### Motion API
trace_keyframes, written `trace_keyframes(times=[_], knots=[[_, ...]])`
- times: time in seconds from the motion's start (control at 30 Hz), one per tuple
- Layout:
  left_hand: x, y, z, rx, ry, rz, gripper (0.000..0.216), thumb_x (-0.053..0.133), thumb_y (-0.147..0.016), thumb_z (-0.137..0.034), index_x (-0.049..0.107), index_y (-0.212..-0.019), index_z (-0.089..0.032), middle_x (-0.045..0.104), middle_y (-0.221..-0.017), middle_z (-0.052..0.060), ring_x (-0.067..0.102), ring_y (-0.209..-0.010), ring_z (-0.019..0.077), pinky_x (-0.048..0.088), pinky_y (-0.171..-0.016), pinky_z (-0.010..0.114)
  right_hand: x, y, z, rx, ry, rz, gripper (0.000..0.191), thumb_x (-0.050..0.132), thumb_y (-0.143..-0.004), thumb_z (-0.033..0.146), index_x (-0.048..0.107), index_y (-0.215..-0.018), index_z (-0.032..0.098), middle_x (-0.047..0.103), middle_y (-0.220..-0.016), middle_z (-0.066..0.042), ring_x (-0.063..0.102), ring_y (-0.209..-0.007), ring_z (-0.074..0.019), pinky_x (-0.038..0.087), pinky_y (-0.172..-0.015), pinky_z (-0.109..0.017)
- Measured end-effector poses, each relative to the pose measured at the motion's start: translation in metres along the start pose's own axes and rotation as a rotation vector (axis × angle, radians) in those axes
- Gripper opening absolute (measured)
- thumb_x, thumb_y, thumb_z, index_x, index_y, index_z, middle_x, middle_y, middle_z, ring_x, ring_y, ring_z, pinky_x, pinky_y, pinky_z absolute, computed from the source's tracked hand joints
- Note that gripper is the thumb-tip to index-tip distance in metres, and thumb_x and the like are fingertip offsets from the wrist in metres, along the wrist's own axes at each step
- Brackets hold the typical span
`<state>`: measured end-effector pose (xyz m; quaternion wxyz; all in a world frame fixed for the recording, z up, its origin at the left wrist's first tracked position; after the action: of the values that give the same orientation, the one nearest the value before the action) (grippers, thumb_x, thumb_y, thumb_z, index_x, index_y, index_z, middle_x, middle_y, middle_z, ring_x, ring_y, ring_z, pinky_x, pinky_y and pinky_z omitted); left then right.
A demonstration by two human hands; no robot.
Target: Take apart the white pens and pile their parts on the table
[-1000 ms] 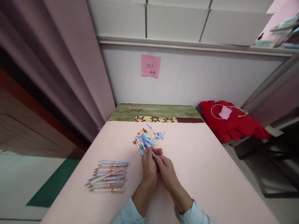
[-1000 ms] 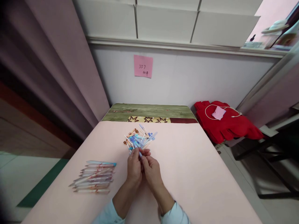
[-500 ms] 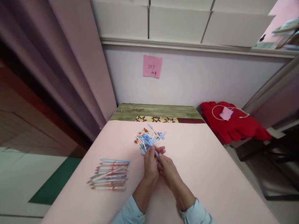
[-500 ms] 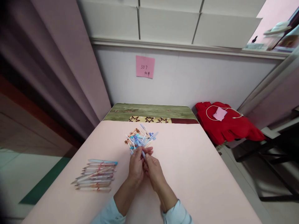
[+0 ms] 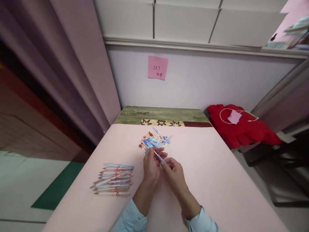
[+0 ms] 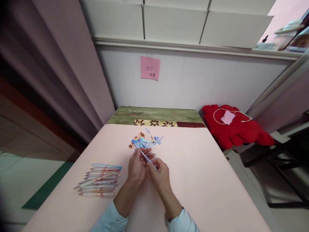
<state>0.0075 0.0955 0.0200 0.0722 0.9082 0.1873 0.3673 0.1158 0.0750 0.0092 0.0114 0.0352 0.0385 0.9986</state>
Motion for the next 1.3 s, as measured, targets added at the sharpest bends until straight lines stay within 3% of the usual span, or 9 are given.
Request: trace_keyframes(times=[0.17, 0.37, 0.7, 0.87, 1.0, 1.17, 1.3], knots=[[-0.007, -0.014, -0.006, 0.008, 0.065, 0.009, 0.032, 0.069, -0.077, -0.043, 0.060, -0.088, -0.014, 0.072, -0.085, 0.011, 0.068, -0.069, 0.0177, 0.054, -0.073, 0.034, -0.007, -0.001, 0.005, -0.032, 0.065, -0.005, 0.031, 0.065, -0.081, 0.046, 0.062, -0.072, 0.017, 0.052, -0.060, 0.003, 0.039, -0.055, -0.0107, 0.031, -0.052, -0.023], [-0.013, -0.030, -0.016, 0.083, 0.202, 0.026, 0.023, 0.072, -0.075, -0.034, 0.060, -0.078, -0.015, 0.061, -0.068, 0.001, 0.048, -0.051, 0.0060, 0.039, -0.050, 0.018, -0.014, -0.004, 0.000, 0.031, 0.103, -0.022, 0.031, 0.067, -0.077, 0.048, 0.065, -0.074, 0.016, 0.048, -0.054, 0.004, 0.033, -0.050, -0.0099, 0.025, -0.047, -0.023], [-0.027, -0.044, -0.041, 0.198, 0.242, 0.019, 0.020, 0.070, -0.074, -0.031, 0.058, -0.076, -0.015, 0.055, -0.066, -0.001, 0.043, -0.051, 0.0055, 0.035, -0.050, 0.019, -0.036, -0.014, -0.008, 0.152, 0.130, -0.069, 0.032, 0.065, -0.075, 0.049, 0.064, -0.076, 0.017, 0.045, -0.048, 0.006, 0.033, -0.044, -0.0097, 0.023, -0.044, -0.022], [-0.029, -0.042, -0.043, 0.256, 0.180, -0.025, 0.021, 0.069, -0.075, -0.033, 0.056, -0.076, -0.016, 0.057, -0.065, 0.000, 0.044, -0.050, 0.0060, 0.035, -0.050, 0.020, -0.048, -0.018, -0.008, 0.015, 0.330, -0.181, 0.029, 0.055, -0.083, 0.044, 0.068, -0.084, 0.018, 0.059, -0.059, 0.001, 0.048, -0.051, -0.0142, 0.033, -0.049, -0.024], [-0.024, -0.040, -0.033, 0.206, 0.149, -0.011, 0.023, 0.069, -0.076, -0.035, 0.055, -0.078, -0.016, 0.059, -0.065, 0.000, 0.044, -0.049, 0.0059, 0.034, -0.049, 0.019, -0.044, -0.018, 0.002, -0.138, 0.600, -0.246, 0.029, 0.048, -0.088, 0.035, 0.068, -0.103, 0.021, 0.071, -0.083, -0.004, 0.061, -0.071, -0.0201, 0.041, -0.064, -0.028], [-0.020, -0.036, -0.022, 0.124, 0.094, 0.010, 0.025, 0.070, -0.076, -0.037, 0.056, -0.079, -0.016, 0.059, -0.065, 0.001, 0.047, -0.050, 0.0060, 0.036, -0.049, 0.018, -0.033, -0.017, 0.016, -0.294, 0.865, -0.233, 0.027, 0.053, -0.088, 0.030, 0.067, -0.111, 0.025, 0.071, -0.106, -0.005, 0.063, -0.092, -0.0227, 0.043, -0.077, -0.031], [-0.019, -0.034, -0.017, 0.110, 0.071, 0.008, 0.028, 0.071, -0.075, -0.040, 0.056, -0.078, -0.016, 0.060, -0.064, 0.001, 0.047, -0.049, 0.0062, 0.037, -0.049, 0.018, -0.030, -0.010, 0.031, -0.434, 0.841, -0.267, 0.028, 0.050, -0.093, 0.033, 0.070, -0.110, 0.023, 0.066, -0.116, -0.008, 0.058, -0.106, -0.0229, 0.043, -0.090, -0.033]])
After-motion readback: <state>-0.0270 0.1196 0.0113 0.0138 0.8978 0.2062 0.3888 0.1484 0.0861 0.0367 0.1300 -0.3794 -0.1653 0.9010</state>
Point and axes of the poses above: each hand's wrist, its own y-axis away from the middle knuckle, its own x-axis out of the palm, z = x × y, the point moved 7 cm from there along -y, towards the middle knuckle
